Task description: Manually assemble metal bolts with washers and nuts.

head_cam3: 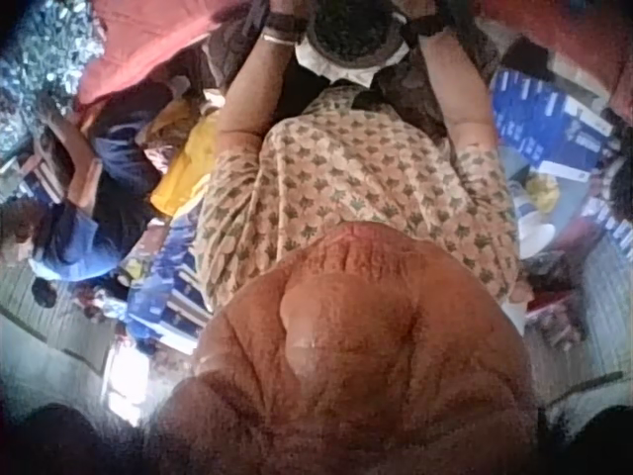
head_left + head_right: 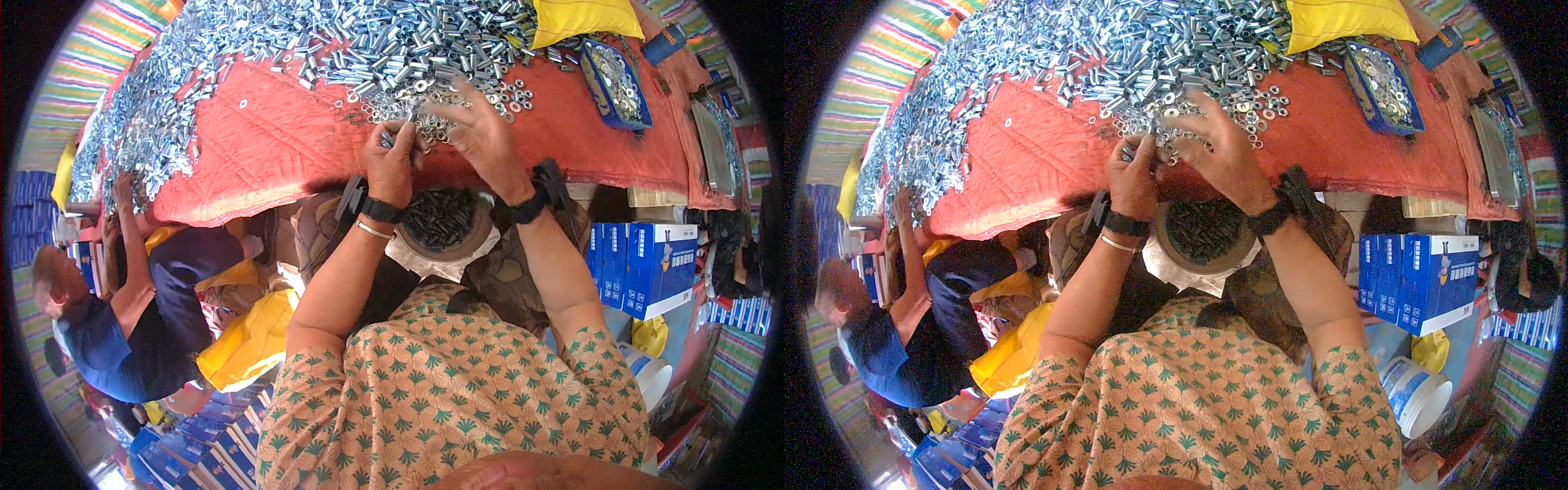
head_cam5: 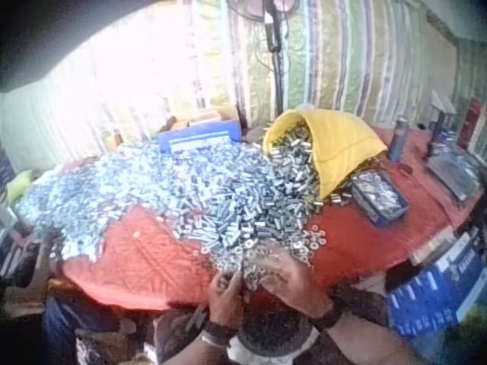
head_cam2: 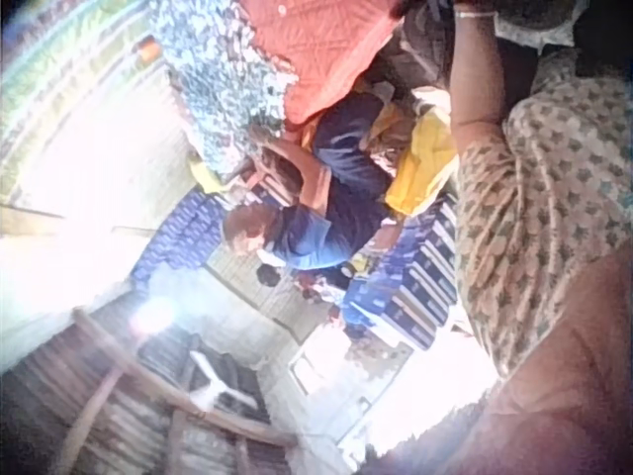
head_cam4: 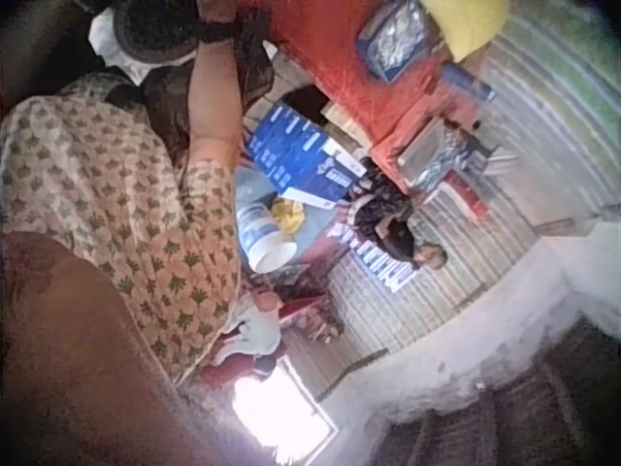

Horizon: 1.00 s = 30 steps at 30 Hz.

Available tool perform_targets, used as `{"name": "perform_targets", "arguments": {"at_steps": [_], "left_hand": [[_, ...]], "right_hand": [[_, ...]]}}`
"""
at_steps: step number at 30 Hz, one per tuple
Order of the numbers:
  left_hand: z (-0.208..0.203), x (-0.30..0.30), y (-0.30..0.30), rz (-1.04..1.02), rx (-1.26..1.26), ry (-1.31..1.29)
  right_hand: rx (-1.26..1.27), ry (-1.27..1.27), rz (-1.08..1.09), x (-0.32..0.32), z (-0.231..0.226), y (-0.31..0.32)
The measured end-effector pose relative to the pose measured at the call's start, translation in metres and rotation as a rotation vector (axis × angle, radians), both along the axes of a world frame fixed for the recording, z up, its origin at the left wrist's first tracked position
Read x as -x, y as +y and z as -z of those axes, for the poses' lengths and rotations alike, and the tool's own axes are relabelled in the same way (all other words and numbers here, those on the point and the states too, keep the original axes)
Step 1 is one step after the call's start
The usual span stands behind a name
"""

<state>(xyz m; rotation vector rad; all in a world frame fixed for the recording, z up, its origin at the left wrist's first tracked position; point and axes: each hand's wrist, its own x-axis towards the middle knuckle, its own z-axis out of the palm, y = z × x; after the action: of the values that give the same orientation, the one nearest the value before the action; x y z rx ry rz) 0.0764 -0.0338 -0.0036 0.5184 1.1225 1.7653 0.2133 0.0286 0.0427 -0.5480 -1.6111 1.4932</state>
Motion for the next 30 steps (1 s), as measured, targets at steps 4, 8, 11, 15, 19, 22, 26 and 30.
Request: {"name": "perform_targets", "arguments": {"at_steps": [4,8,11,15,19,22,26,30], "left_hand": [[-0.018,0.020,-0.020,0.336,0.110,0.217],[-0.018,0.016,-0.026,0.463,0.120,0.220],[-0.012,0.029,-0.016,0.411,0.088,0.050],[-0.030,0.032,-0.008,0.365,0.137,-0.177],[-0.017,0.040,-0.002,0.407,0.122,-0.173],[-0.012,0.046,-0.001,0.411,0.121,-0.174],[-0.013,0.044,0.001,0.381,0.062,-0.199],[-0.020,0.043,-0.004,0.398,0.056,-0.066]], "right_hand": [[-0.132,-0.277,0.361,-0.011,-0.005,0.021],[-0.694,-0.414,0.366,0.012,0.015,0.055],[-1.007,-0.621,0.317,0.041,0.019,0.062],[-1.301,-0.710,0.311,0.057,0.035,0.068],[-1.302,-0.822,0.357,0.062,0.032,0.064],[-1.260,-0.816,0.433,0.063,0.039,0.067],[-1.120,-0.788,0.371,0.050,0.039,0.073],[-0.114,-0.404,0.161,0.039,0.030,0.067]]}}
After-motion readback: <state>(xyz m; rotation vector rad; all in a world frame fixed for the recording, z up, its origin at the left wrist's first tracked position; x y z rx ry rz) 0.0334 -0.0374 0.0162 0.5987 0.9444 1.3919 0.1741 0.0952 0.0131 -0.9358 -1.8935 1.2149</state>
